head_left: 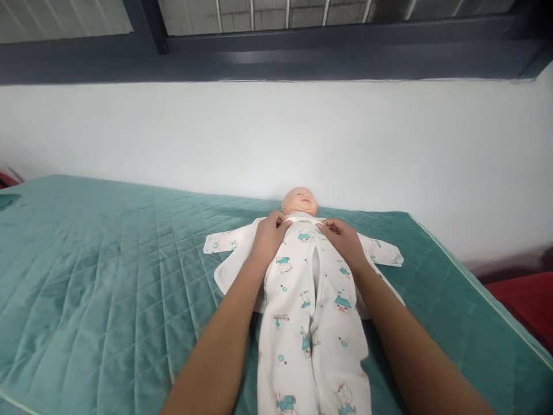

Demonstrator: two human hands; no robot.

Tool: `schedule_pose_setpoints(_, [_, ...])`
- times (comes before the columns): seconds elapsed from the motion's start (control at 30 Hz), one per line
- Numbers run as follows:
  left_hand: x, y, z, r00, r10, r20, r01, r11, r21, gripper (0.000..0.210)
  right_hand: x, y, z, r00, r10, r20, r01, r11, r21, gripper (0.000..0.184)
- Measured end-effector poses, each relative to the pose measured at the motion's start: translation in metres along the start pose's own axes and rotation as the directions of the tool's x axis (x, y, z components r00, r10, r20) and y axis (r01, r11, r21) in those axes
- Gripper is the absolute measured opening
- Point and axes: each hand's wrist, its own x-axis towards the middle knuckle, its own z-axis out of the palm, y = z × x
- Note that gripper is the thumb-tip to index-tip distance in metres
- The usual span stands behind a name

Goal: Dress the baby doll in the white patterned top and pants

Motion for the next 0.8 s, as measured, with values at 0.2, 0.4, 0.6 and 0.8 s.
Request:
schedule_pose_setpoints(0.2, [0.001,-0.010,-0.004,0.958,0.277,0.073,-0.285,0.944,0.168,0.019,-0.002,-0.004,-0.002,0.965,-0.258,0.054,0.257,0.966,0.032,0.026])
schedule_pose_setpoints(0.4, [0.017,-0.010,0.001,0.994,0.080,0.079,-0.105,0.908,0.406,0.024,0.014,-0.013,-0.002,0.990,-0.114,0.078,0.131,0.956,-0.263,0.025])
schedule_pose_setpoints(0.6, [0.038,-0.018,0.012,1.000,0.002,0.004,-0.003,0.865,0.501,0.027,0.041,-0.010,0.006,0.998,-0.034,0.056,0.052,0.933,-0.357,0.023])
schedule_pose_setpoints(0.8, [0.034,-0.023,0.009,0.998,0.063,0.018,-0.065,0.963,0.260,0.024,0.039,0.006,0.009,0.993,-0.106,0.043,0.108,0.993,-0.040,0.024])
